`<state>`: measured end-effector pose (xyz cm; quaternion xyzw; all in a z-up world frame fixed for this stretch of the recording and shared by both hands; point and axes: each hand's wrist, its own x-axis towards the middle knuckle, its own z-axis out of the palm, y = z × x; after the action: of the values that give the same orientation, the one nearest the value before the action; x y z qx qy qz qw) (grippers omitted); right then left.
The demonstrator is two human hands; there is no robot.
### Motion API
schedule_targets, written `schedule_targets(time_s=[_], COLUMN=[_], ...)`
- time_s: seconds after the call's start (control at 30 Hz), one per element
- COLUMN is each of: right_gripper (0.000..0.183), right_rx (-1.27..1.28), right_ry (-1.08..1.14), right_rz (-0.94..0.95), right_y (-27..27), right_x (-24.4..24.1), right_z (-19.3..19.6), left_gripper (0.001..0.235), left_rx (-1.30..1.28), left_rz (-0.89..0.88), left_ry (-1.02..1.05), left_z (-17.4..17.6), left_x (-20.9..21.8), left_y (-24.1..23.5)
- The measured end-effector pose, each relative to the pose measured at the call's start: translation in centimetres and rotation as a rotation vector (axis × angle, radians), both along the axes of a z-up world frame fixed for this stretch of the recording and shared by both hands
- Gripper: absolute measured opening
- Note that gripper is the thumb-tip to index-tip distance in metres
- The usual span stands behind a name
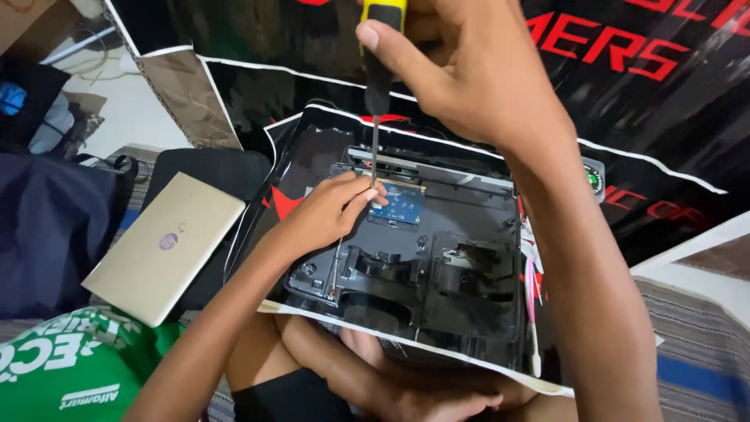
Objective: The person is repairing a laptop by removing the back cover and using a screwdriver to unscrew and remove a small circuit board. They then use a cloth to wipe the area before reinserting the board and screwing it back in place.
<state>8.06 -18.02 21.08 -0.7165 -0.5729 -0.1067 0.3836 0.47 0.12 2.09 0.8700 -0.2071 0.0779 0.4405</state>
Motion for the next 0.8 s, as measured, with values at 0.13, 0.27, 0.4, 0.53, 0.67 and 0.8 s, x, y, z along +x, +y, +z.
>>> schedule_targets(time_s=[0.13,0.27,0.4,0.53,0.67,0.8], right_gripper=[0.051,0.041,0.033,0.043,0.015,0.013], right_rx=[0.03,0.097,0.16,0.078,0.198,0.54], right_ry=[-0.268,-0.368,-0.338,0.056,0.053,0.605], right_rz=[-0.305,-0.347,-0.345,-0.165,-0.178,-0.019], right_y=[0.1,0.4,1.7,1.4,-2.8,-21.2], right_x=[0.8,0.5,-0.2,-1.9,-2.9,4.1], right_z=[-1.5,-2.0,-3.0,-3.3,-1.7,-4.2], left_gripper=[0.028,0.028,0.031,0.036,0.04,0.049], left_rx=[0.008,0.004,0.014,0.036,0.013,0.108], left_rz=[-0.015,-0.018,0.01,0.009,-0.015,0.016], left_ry=[0.009,0.002,0.015,-0.005,-0.028,0.025], left_z=[0.2,0.1,0.3,0.4,2.2,4.5], left_x=[0.0,0.1,-0.3,-0.3,-1.2,-2.9], left_y=[0.0,-0.2,-0.2,-0.2,-1.4,-2.6])
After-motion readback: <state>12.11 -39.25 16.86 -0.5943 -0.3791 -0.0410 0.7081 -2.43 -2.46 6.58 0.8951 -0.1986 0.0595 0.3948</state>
